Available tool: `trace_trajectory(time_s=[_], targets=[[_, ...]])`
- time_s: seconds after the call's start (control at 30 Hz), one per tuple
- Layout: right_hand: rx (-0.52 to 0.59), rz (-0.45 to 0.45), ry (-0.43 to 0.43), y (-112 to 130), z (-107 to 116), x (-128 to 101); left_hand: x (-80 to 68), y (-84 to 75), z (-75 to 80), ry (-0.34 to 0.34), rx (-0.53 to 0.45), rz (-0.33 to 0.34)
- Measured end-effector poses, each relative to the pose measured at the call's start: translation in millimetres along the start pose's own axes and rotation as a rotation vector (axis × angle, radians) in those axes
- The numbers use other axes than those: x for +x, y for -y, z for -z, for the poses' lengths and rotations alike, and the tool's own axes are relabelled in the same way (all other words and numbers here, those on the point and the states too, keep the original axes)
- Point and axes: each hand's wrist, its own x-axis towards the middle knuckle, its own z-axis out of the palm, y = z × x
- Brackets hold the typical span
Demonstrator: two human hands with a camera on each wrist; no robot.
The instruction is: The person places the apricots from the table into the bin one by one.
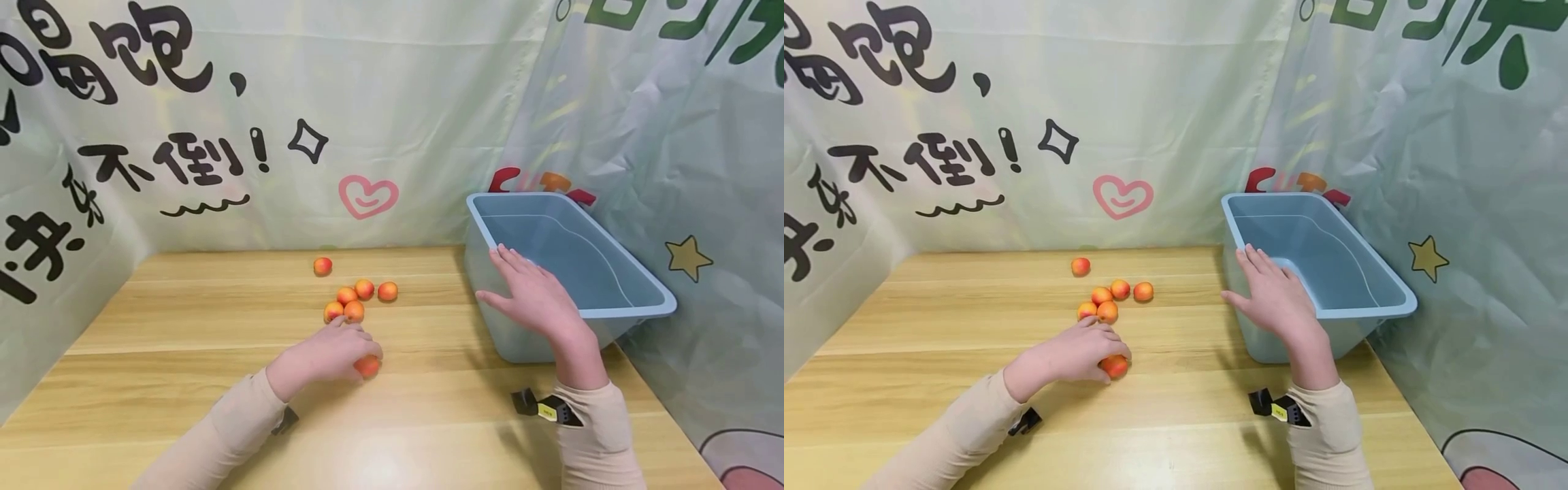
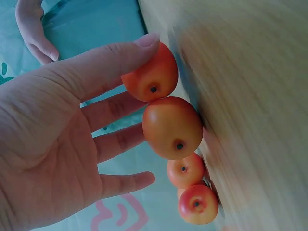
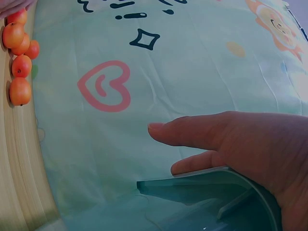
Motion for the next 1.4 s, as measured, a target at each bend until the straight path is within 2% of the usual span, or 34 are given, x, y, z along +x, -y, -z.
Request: trace_trajectory(time_s=[0.17, 0.43, 0.67, 0.83, 1.07, 1.23, 1.4], targets=[[-0.007, 0.001, -0.004, -0.5, -0.1, 0.2, 1.0, 0.1, 0.0, -0.039, 0.003, -0.015], [-0.002, 0.0, -0.009, -0.2, -1.1, -0.6, 4.8, 0.5, 0.3, -0.169, 0.069, -0.081], [-0.002, -0.006, -0.01, -0.7, -1.6, -1.7, 16.0, -3.1, 5.4, -0.26, 0.1, -0.106], [-0.002, -0.011, -0.008, -0.5, -1.5, -1.6, 25.8, 1.1, 9.0, -0.323, 0.101, -0.11], [-0.004, -0.012, -0.01, 0.6, -1.2, -0.7, 38.4, 9.2, 22.9, -0.333, 0.095, -0.058], [-0.002, -0.016, -0.009, 1.1, -0.9, -0.7, 46.2, 11.3, 39.0, -0.329, 0.059, -0.036], [-0.004, -0.022, -0.002, 1.2, -0.8, -0.6, 57.7, 13.3, 55.1, -0.336, 0.067, -0.012]])
